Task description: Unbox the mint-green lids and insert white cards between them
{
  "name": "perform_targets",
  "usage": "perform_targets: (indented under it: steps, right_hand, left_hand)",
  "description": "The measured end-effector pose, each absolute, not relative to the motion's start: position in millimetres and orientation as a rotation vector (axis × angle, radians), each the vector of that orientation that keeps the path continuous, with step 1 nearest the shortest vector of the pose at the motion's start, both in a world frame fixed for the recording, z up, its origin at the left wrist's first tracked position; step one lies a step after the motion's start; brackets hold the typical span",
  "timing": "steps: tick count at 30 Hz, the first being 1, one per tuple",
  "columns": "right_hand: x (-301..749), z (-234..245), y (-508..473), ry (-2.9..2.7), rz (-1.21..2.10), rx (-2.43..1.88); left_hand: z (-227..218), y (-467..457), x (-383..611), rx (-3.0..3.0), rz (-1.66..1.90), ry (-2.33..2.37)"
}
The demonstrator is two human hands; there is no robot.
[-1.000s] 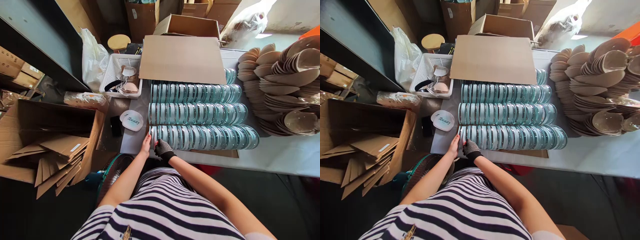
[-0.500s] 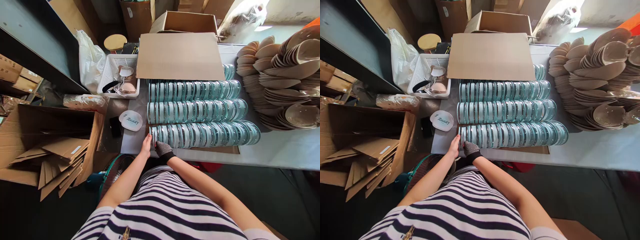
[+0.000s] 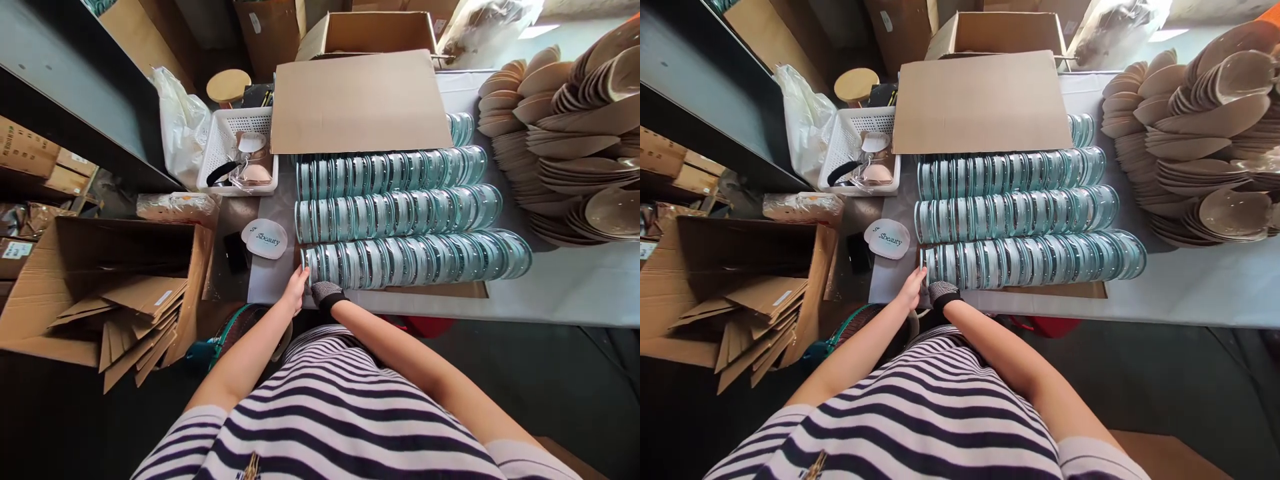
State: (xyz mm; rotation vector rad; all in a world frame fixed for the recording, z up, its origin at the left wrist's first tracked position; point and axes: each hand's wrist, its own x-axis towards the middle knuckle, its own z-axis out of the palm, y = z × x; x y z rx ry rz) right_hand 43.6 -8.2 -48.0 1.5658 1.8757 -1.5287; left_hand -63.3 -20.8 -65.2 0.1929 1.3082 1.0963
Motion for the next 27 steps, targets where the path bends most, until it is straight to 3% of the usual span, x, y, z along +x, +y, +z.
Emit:
perform_targets:
  steps: [4,8,15,22,24,27]
  right_hand:
    - [50.5,-46.7,-14.7,1.68,-2.093,1.453]
    - [54.1,-41.7,-16.7,0.792,-2.956,1.224]
    - [43.1,-26.4,11.9,0.394,-3.149,1.284]
    - [115.1,-4.6,0.6,0.957,-2.788,1.611]
    - [183.0,3.1,-1.4,1.227,-2.519,2.046]
    - [312.0,13.5,-0.6,1.333,-1.867,2.902]
  left_hand:
    - [-58.2,-24.0,-65.3,0.119,1.012,1.311]
    - [-56.7,-26.4,-66.6,0.03,0.868,1.326]
    - [-75.4,-27.9,-68.0,0.115,1.075,1.272]
    - [-97.6,-18.0,-69.0,0.329,1.075,1.634]
    - [-104.1,-15.9,-68.9,0.377,1.084,1.664]
    - [-110.1,-16.3,-69.6,0.336,1.031,1.73]
